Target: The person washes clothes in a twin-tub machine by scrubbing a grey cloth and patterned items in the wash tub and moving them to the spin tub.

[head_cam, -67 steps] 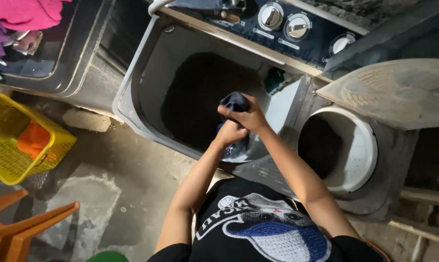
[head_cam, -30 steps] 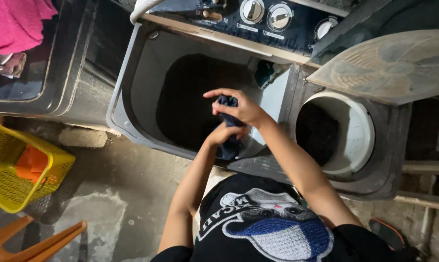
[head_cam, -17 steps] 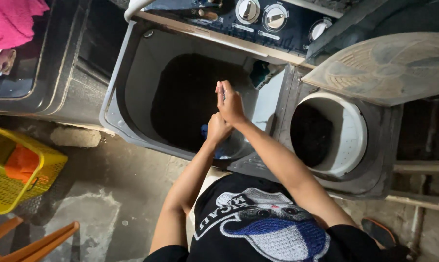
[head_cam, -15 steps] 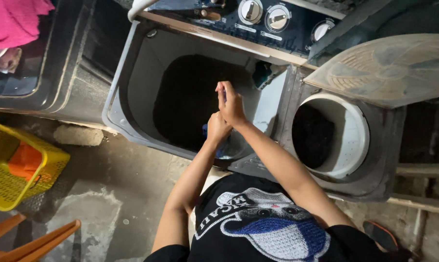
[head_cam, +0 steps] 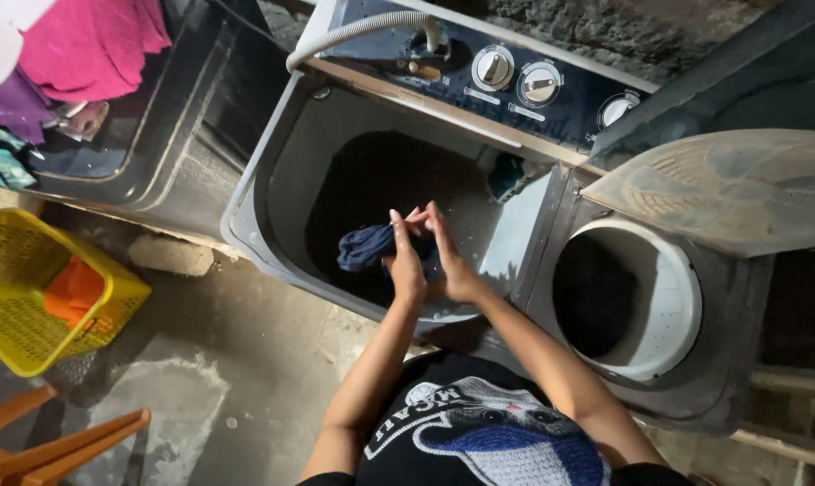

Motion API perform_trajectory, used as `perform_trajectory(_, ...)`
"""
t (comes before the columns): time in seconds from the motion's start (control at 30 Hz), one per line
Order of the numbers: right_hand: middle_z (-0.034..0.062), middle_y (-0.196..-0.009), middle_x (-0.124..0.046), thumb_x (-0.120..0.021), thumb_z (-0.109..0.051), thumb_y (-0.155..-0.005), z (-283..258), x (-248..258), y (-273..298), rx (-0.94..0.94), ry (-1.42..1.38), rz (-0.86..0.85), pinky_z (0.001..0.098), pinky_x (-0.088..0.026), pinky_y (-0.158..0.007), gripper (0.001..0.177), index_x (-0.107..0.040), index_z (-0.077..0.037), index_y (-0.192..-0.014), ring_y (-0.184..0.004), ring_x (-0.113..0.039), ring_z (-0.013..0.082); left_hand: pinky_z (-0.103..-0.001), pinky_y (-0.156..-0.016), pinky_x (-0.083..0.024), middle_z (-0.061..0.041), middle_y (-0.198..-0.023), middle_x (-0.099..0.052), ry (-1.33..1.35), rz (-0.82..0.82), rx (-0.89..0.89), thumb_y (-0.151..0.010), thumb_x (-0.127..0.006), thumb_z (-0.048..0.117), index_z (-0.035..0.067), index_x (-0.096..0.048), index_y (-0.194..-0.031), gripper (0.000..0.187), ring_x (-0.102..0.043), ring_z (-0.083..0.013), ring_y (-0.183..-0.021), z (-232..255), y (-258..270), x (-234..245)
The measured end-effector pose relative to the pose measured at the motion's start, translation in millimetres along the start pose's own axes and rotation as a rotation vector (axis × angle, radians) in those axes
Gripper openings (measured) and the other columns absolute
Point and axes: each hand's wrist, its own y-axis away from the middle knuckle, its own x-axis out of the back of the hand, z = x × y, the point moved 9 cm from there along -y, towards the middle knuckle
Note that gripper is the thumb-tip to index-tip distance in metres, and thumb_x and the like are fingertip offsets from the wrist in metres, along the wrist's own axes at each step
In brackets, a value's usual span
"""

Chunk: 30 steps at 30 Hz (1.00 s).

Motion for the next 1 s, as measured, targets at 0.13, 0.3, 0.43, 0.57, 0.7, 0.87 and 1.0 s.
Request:
perform_trajectory(0.13,0.0178,-0.173,-0.017,-0.080,-0.014,-0.088,6.9,4.6,5.6,0.275,0.133,0.296,0.0454,-0.027,-0.128,0.086,-0.032,-0.010,-0.160,-0.154,-0.034,0.0317,-0.026,-0.086,-0.045,0.002,-0.087,-0.063,0.035,-0.033,0.078,-0.106,-0.053,0.041,0.007,-0.062,-0.081,0.043,-0.057,-0.0086,-0.086,10.6,25.8,-21.7)
perform_trajectory(0.3,0.0150,-0.111,-0.060,-0.078,-0.014,-0.082,79.0,8.2,7.3,0.079,0.101,0.143,0.0373,-0.047,-0.093,0.049,-0.058,-0.002,-0.125,-0.106,-0.057,0.0255,-0.028,-0.057,-0.038,-0.001,-0.065,-0.049,0.121,-0.286,0.171,-0.108,-0.055,0.037,0.009,-0.052,-0.071,0.047,-0.046,-0.0125,-0.059,9.0,28.1,-41.8)
perform_trajectory(0.43,0.0051,-0.080,-0.054,-0.081,-0.011,-0.075,113.7,4.5,13.1,0.051,0.077,0.168,0.0328,-0.045,-0.067,0.036,-0.056,-0.003,-0.099,-0.074,-0.054,0.0179,-0.028,-0.045,-0.029,0.001,-0.054,-0.040,0.016,-0.314,0.239,-0.104,-0.058,0.032,0.011,-0.046,-0.061,0.049,-0.036,-0.0118,-0.044,9.1,22.9,-45.0)
perform_trajectory(0.57,0.0066,-0.080,-0.063,-0.072,-0.003,-0.072,109.8,-6.9,15.0,0.056,-0.078,0.040,0.0327,-0.048,-0.068,0.022,-0.062,-0.005,-0.092,-0.076,-0.060,0.0182,-0.028,-0.042,-0.027,0.002,-0.047,-0.035,0.052,-0.409,0.277,-0.104,-0.056,0.036,0.016,-0.037,-0.054,0.057,-0.031,-0.0112,-0.038,10.5,18.1,-45.4)
perform_trajectory(0.7,0.0091,-0.089,-0.072,-0.072,-0.002,-0.077,96.0,-9.2,16.6,0.106,0.054,0.034,0.0337,-0.054,-0.076,0.017,-0.067,-0.006,-0.092,-0.086,-0.071,0.0185,-0.028,-0.044,-0.026,0.003,-0.048,-0.033,0.176,-0.450,0.424,-0.102,-0.059,0.032,0.015,-0.037,-0.057,0.053,-0.029,-0.0098,-0.040,-6.2,8.8,-41.1)
perform_trajectory(0.87,0.0070,-0.092,-0.068,-0.077,-0.008,-0.083,89.1,3.9,6.4,0.002,0.024,0.149,0.0355,-0.054,-0.076,0.019,-0.063,-0.008,-0.096,-0.085,-0.068,0.0208,-0.027,-0.046,-0.032,0.001,-0.052,-0.043,-0.018,-0.546,0.307,-0.104,-0.061,0.036,0.012,-0.046,-0.061,0.051,-0.039,-0.0113,-0.045,-14.8,-5.6,-48.3)
perform_trajectory(1.0,0.0011,-0.108,-0.064,-0.065,-0.011,-0.089,23.9,30.7,-5.3,0.049,-0.171,0.301,0.0313,-0.050,-0.086,0.029,-0.057,-0.007,-0.116,-0.098,-0.062,0.0145,-0.024,-0.084,-0.046,0.001,-0.102,-0.066,-0.357,-0.847,0.188,-0.092,-0.072,0.039,0.005,-0.065,-0.110,0.039,-0.059,-0.0084,-0.096,-11.8,-19.4,-50.1)
